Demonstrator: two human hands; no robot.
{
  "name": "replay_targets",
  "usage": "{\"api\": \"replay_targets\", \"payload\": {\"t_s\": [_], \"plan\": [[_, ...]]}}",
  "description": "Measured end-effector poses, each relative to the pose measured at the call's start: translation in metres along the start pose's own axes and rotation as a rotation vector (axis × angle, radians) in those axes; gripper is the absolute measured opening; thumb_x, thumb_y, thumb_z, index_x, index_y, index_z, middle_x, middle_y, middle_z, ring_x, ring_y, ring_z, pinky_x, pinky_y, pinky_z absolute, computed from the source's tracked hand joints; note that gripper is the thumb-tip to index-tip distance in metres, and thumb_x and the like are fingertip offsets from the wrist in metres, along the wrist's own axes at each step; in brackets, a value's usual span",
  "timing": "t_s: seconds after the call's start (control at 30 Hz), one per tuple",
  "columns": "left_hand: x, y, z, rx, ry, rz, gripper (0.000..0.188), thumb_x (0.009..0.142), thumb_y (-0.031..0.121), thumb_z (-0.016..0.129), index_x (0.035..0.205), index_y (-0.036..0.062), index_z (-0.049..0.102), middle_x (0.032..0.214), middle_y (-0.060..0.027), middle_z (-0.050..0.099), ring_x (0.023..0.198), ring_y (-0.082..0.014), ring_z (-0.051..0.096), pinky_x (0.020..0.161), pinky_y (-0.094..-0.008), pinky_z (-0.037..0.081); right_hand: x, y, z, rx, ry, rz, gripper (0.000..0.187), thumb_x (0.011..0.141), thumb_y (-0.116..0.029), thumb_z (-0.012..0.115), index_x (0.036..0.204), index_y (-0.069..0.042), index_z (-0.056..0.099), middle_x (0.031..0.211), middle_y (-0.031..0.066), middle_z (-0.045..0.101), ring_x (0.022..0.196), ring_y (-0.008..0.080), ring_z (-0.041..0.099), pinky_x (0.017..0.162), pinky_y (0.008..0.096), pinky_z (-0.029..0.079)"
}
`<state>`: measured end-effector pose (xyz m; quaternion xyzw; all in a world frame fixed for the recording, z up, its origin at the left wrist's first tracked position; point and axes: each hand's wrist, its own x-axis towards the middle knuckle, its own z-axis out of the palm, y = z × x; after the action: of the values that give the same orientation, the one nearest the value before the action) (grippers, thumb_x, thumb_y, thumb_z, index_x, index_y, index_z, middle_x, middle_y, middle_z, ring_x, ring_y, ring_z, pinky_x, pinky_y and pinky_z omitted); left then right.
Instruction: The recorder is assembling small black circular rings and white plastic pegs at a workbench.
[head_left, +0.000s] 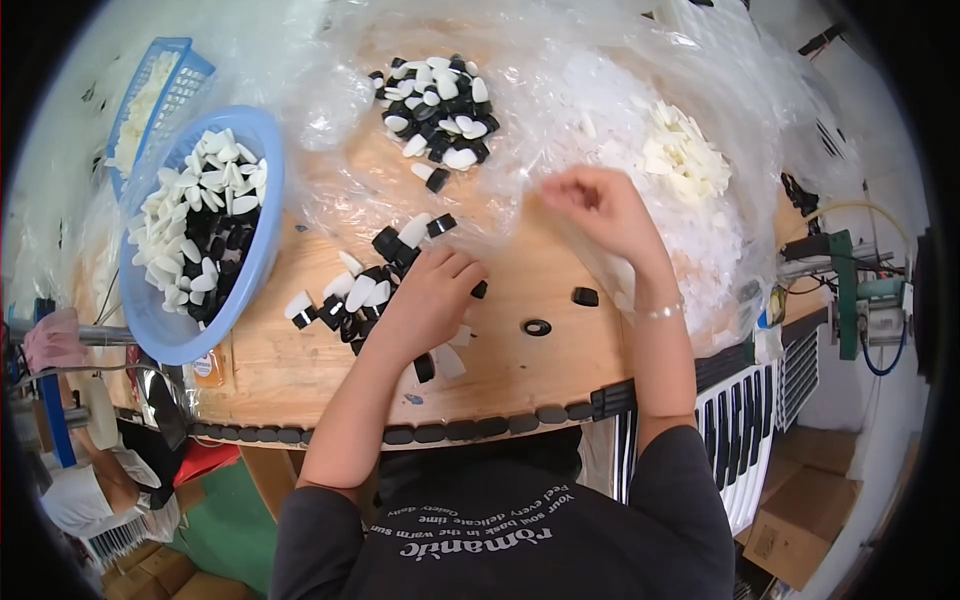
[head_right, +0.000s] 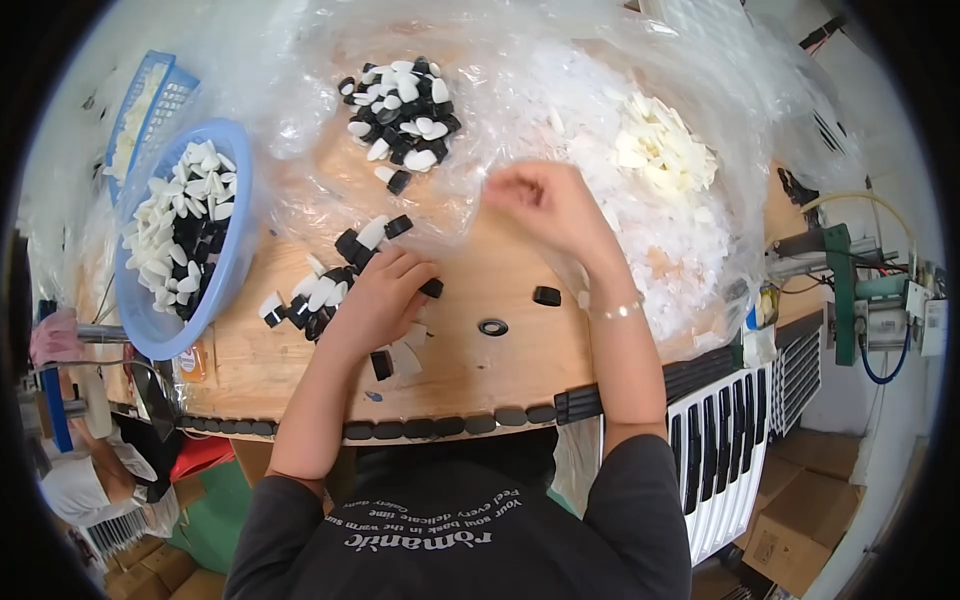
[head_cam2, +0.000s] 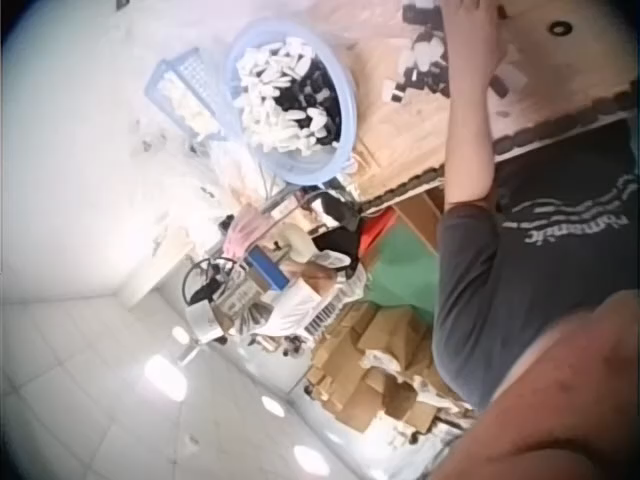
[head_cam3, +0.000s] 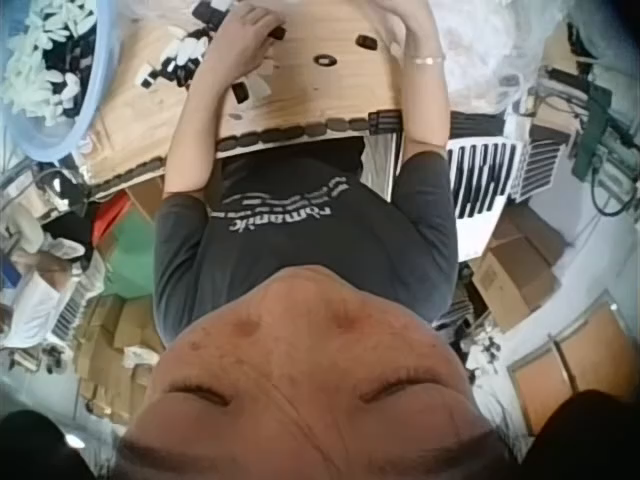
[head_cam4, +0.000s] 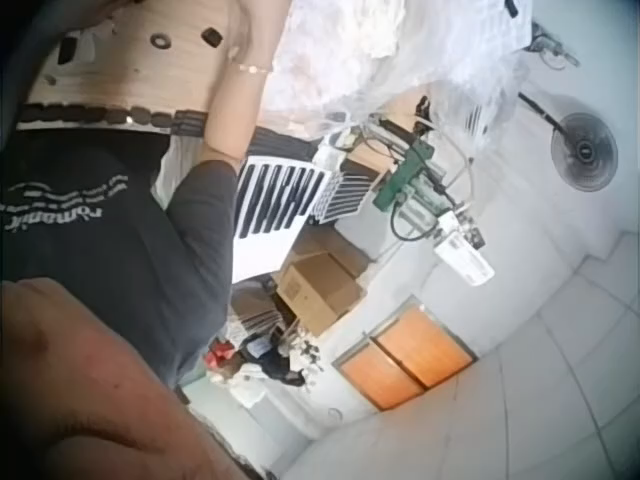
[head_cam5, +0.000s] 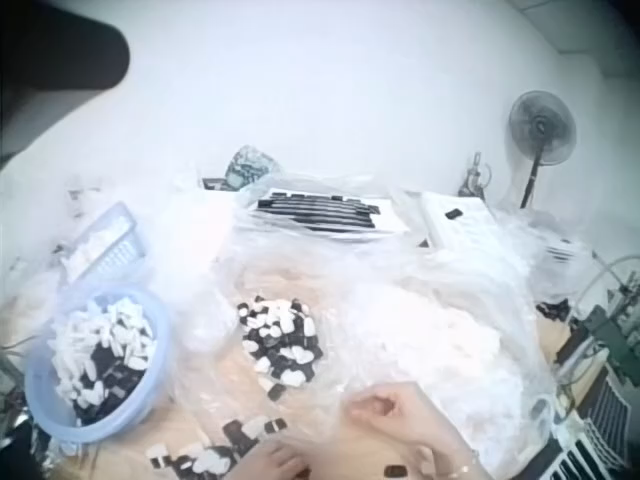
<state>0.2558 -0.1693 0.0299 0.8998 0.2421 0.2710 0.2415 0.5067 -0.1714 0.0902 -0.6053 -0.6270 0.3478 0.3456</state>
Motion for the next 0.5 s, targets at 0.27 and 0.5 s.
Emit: {"api": "replay_targets", "payload": {"t_s": [0.27,0.5], "plan": [[0.006,-0.001,0.006,-0.167,-0.009,-0.222,0.016,0.075,-0.007,0.062,0.091,-0.0009,0.063,0.086,-0.0131,0.064,0.076,-0.0314,0.063,0.069,-0.0326,0.051,-0.049,-0.003,0.073,-0.063,-0.009,-0.252,0.033,0.074,-0.005,0.076,0.104,-0.002,0.064,0.082,0.0064,0.064,0.062,0.011,0.06,0.055,0.023,0.048],[0.005,0.003,-0.006,-0.883,0.12,-0.509,0.022,0.086,-0.007,0.059,0.107,-0.0024,0.062,0.091,-0.0045,0.067,0.079,-0.0075,0.061,0.07,-0.0228,0.05,-0.037,0.004,0.098,-0.01,0.171,-0.44,0.046,0.071,0.002,0.076,0.114,-0.001,0.061,0.094,0.0112,0.066,0.072,0.0155,0.065,0.061,0.0248,0.054]]}}
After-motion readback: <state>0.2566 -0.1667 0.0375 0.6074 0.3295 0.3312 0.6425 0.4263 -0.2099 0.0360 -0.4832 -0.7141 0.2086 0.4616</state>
